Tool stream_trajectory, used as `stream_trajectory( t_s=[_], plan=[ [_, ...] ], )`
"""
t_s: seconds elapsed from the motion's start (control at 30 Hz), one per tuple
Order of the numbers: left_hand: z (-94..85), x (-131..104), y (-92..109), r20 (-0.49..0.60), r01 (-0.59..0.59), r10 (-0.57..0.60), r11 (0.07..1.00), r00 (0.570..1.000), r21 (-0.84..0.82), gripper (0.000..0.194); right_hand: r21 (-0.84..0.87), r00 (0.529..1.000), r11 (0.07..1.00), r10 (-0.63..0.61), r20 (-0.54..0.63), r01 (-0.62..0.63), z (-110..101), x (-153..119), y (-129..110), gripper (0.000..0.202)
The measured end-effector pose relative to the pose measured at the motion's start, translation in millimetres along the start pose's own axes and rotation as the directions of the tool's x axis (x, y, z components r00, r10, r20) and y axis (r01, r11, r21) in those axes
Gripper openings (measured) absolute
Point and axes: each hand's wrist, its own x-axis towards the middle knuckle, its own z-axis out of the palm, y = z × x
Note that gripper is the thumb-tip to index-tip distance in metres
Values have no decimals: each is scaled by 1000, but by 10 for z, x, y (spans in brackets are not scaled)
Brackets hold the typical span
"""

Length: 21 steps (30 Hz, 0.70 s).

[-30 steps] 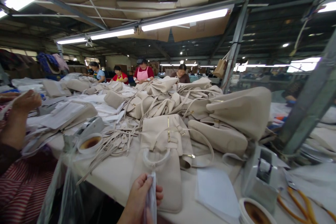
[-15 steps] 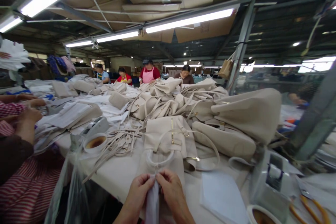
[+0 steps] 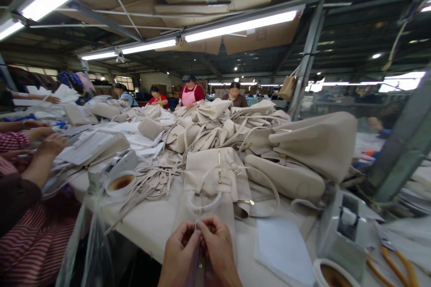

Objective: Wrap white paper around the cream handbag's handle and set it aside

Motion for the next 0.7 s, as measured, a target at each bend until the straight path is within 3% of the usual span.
stream_trajectory(
  t_s=[0.17,0.27,0.37,0.47,0.57,0.63,0.7],
  plan=[
    [39,38,-64,-17,47,-49,990,999,-131,26,-266,975,950,-197,-99,165,-23,-123,-16,32],
    [39,39,-89,-18,46,-50,978,999,-202,31,-337,974,925,-212,-78,175,-13,-194,-26,36],
    [28,21,-72,22,51,-47,966,999,-252,33,-236,985,961,-164,-52,147,33,-180,-36,41],
    [1,25,-41,67,131,-115,925,991,-358,36,-15,998,998,-57,-16,57,85,-124,-64,39],
    [-37,85,-44,136,323,-295,813,946,-485,46,158,1000,987,-9,1,8,126,-87,-88,35],
    [-58,161,-67,198,458,-418,729,887,-509,54,144,992,982,-118,-45,124,153,-70,-89,30],
    [-71,240,-93,259,544,-482,684,837,-486,57,27,957,959,-281,-68,283,163,-62,-95,24]
  ],
)
